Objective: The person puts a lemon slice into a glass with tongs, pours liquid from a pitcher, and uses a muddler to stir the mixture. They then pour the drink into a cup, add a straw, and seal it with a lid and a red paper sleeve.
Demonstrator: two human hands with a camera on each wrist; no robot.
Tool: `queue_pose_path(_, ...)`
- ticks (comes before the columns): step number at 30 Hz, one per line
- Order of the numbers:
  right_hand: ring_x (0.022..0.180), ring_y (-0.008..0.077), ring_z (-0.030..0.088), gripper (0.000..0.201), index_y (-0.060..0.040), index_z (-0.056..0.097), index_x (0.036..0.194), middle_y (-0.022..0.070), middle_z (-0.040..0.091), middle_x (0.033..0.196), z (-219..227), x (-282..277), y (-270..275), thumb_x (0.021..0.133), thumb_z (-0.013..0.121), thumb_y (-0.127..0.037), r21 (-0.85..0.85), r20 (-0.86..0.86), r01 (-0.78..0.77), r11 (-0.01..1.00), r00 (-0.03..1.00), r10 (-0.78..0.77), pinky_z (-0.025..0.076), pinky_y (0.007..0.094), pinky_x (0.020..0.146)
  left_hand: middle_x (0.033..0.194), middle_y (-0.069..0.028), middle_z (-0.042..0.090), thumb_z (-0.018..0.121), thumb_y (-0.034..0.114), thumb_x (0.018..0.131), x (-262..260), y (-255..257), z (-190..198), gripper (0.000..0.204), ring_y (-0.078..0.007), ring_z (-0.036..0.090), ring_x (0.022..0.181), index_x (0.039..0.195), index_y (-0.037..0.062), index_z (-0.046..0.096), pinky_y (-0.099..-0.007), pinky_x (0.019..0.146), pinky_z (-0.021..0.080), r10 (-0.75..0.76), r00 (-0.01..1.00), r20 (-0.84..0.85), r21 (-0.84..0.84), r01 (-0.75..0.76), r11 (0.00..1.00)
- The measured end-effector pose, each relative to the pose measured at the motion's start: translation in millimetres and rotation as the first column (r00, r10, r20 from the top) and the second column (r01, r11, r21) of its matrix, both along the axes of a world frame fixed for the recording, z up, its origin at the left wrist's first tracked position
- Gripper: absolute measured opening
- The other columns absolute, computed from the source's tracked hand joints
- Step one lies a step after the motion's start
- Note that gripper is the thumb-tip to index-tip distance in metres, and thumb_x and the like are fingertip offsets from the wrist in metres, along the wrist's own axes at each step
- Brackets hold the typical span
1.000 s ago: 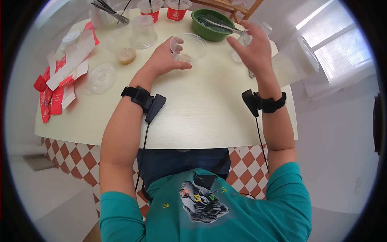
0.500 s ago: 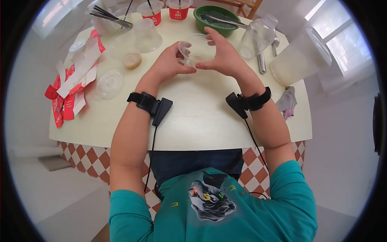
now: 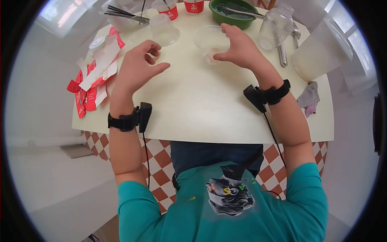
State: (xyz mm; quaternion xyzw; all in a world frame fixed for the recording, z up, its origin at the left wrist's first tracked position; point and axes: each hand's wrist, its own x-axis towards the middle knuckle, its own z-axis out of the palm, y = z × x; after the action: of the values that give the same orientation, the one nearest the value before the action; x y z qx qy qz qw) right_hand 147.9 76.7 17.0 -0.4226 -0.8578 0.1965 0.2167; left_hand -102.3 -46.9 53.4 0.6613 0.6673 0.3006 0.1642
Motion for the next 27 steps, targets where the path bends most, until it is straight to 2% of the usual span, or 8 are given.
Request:
queue_pose_path(2, 0.125, 0.0308, 0.046, 0.093, 0.0036, 0.035, 0.139, 0.0207, 0.047, 0.134, 3, 1, -2, 0.065, 0.080, -0.030, -0.009, 0.003, 0.002, 1.000, 1.000, -0.002, 0.039, 0.0356, 0.103, 0.087, -0.0060, 0.063, 0.081, 0.022, 0.064, -25, -15, 5, 0.044, -0.0161, 0.057, 0.073, 0.097, 0.0001, 0.060, -0.0308, 0.067, 0.050, 0.026, 0.999, -0.035, -0.006, -0.026, 1.000)
queue_pose_path(4, 0.125, 0.0309, 0.046, 0.093, 0.0037, 0.035, 0.139, 0.0207, 0.047, 0.134, 4, 0, -3, 0.065, 0.080, -0.030, -0.015, 0.011, -0.002, 1.000, 1.000, 0.002, 0.039, 0.0355, 0.103, 0.084, -0.0059, 0.062, 0.080, 0.020, 0.064, -50, -26, 2, 0.038, -0.0170, 0.055, 0.072, 0.090, 0.0003, 0.060, -0.0311, 0.066, 0.048, 0.191, 0.968, -0.162, -0.092, -0.207, 0.974)
queue_pose_path(10, 0.125, 0.0322, 0.046, 0.093, 0.0041, 0.035, 0.139, 0.0219, 0.046, 0.135, -2, 0, -1, 0.064, 0.080, -0.030, 0.007, 0.003, -0.005, 1.000, 1.000, 0.005, 0.038, 0.0355, 0.104, 0.080, -0.0069, 0.061, 0.077, 0.014, 0.065, -74, -31, -22, 0.029, -0.0206, 0.056, 0.075, 0.083, -0.0001, 0.059, -0.0311, 0.071, 0.047, 0.064, 0.916, -0.396, -0.194, -0.152, 0.969)
queue_pose_path(13, 0.112, 0.0336, 0.051, 0.091, 0.0054, 0.040, 0.135, 0.0204, 0.053, 0.118, -5, -1, 0, 0.062, 0.078, -0.035, 0.108, -0.055, -0.012, 0.994, 0.998, 0.018, 0.046, 0.0382, 0.093, 0.078, -0.0097, 0.062, 0.075, 0.012, 0.065, -70, -28, -31, 0.024, -0.0234, 0.058, 0.074, 0.078, -0.0004, 0.060, -0.0330, 0.070, 0.047, 0.043, 0.871, -0.490, -0.208, -0.164, 0.964)
queue_pose_path(16, 0.125, 0.0326, 0.046, 0.092, 0.0037, 0.036, 0.139, 0.0222, 0.046, 0.135, 1, 0, -3, 0.065, 0.079, -0.031, 0.024, 0.024, 0.006, 1.000, 1.000, -0.007, 0.038, 0.0355, 0.104, 0.076, -0.0118, 0.062, 0.073, 0.013, 0.065, -74, -24, -41, 0.019, -0.0294, 0.060, 0.075, 0.073, 0.0019, 0.060, -0.0373, 0.066, 0.048, 0.066, 0.853, -0.518, -0.207, -0.199, 0.958)
queue_pose_path(20, 0.124, 0.0327, 0.046, 0.091, 0.0030, 0.036, 0.139, 0.0217, 0.046, 0.135, 1, 0, -3, 0.066, 0.078, -0.031, 0.032, 0.044, 0.011, 0.999, 0.999, -0.012, 0.039, 0.0360, 0.104, 0.073, -0.0124, 0.062, 0.071, 0.011, 0.067, -78, -29, -38, 0.015, -0.0283, 0.060, 0.070, 0.074, 0.0015, 0.061, -0.0361, 0.065, 0.048, 0.044, 0.863, -0.504, -0.142, -0.133, 0.981)
queue_pose_path(25, 0.124, 0.0328, 0.046, 0.090, 0.0028, 0.036, 0.139, 0.0217, 0.047, 0.134, 3, 0, -3, 0.066, 0.078, -0.031, 0.040, 0.048, -0.001, 0.999, 0.999, -0.001, 0.039, 0.0365, 0.103, 0.066, -0.0053, 0.056, 0.067, 0.006, 0.073, -83, -33, -21, 0.012, -0.0151, 0.052, 0.064, 0.075, -0.0016, 0.058, -0.0295, 0.062, 0.044, 0.090, 0.974, -0.206, -0.242, -0.139, 0.960)
queue_pose_path(27, 0.123, 0.0329, 0.047, 0.090, 0.0028, 0.036, 0.139, 0.0217, 0.047, 0.134, 4, 0, -4, 0.066, 0.077, -0.030, 0.029, 0.068, -0.003, 1.000, 0.998, 0.001, 0.039, 0.0366, 0.103, 0.066, -0.0040, 0.055, 0.067, 0.006, 0.075, -88, -33, -20, 0.013, -0.0138, 0.050, 0.064, 0.075, -0.0020, 0.057, -0.0286, 0.062, 0.043, 0.098, 0.980, -0.172, -0.265, -0.142, 0.954)
